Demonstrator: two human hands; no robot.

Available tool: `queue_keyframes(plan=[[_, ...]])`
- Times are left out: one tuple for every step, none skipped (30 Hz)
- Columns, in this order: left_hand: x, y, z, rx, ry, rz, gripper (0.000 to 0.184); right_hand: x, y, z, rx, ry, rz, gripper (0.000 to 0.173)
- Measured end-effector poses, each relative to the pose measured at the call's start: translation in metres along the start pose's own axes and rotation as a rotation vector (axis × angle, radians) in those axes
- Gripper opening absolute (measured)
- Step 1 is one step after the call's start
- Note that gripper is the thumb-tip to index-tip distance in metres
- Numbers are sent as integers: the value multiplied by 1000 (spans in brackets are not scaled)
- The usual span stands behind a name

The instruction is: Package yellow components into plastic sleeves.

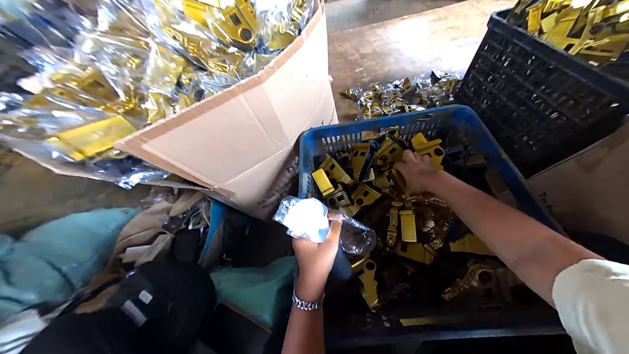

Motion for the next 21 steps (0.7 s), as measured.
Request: queue_keyframes(plan=[[0, 0, 0, 1, 1, 21, 45, -3, 11, 7, -74, -25, 41, 66], [1, 1, -1, 8, 5, 34, 46, -7, 24, 14, -171, -63, 97, 61], [2, 2, -2, 21, 6, 38, 46, -12, 38, 21, -274, -108, 154, 52], [2, 3, -4, 28, 11, 38, 43, -18, 54, 28, -348, -170, 187, 44], [2, 5, -6, 39, 11, 32, 40, -25, 70, 33, -395, -283, 189, 40], [3, 6, -8, 52, 8, 22, 38, -30, 88, 35, -417, -479, 159, 43], [3, 7, -10, 63, 8, 18, 36, -34, 105, 34, -426, -741, 104, 48], [4, 8, -11, 70, 3, 20, 35, -35, 120, 31, -477, -1028, 71, 51], [4, 8, -12, 72, -5, 21, 35, -28, 133, 27, -527, -1246, 82, 50], [5, 8, -13, 71, -10, 14, 35, -16, 144, 22, -521, -1379, 130, 54], [5, 8, -14, 69, -12, 5, 36, 0, 154, 15, -464, -1438, 191, 61], [5, 8, -14, 65, -13, -3, 37, 18, 160, 6, -341, -1481, 252, 65], [6, 9, -14, 65, -14, -3, 38, 39, 164, -5, -174, -1514, 297, 65], [6, 9, -16, 83, -14, 19, 42, 59, 164, -15, -15, -1531, 314, 59], [8, 10, -17, 107, -5, 68, 45, 74, 161, -22, 61, -1523, 296, 52], [10, 12, -18, 132, 23, 137, 46, 82, 155, -26, 23, -1493, 267, 48], [10, 12, -18, 147, 64, 193, 42, 85, 147, -25, -112, -1412, 241, 46], [9, 12, -18, 160, 121, 231, 40, 88, 140, -23, -280, -1237, 249, 43], [8, 11, -18, 165, 184, 254, 37, 95, 136, -20, -406, -986, 298, 41], [5, 11, -17, 162, 238, 272, 33, 108, 134, -22, -394, -750, 353, 39], [4, 11, -15, 164, 263, 280, 30, 122, 132, -28, -259, -563, 377, 41]])
Point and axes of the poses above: each hand's wrist, its own y-axis away from the middle knuckle, its own z-axis out of the back of the hand, x = y × z, the point moved 7 cm from there along -y, towards the middle knuckle
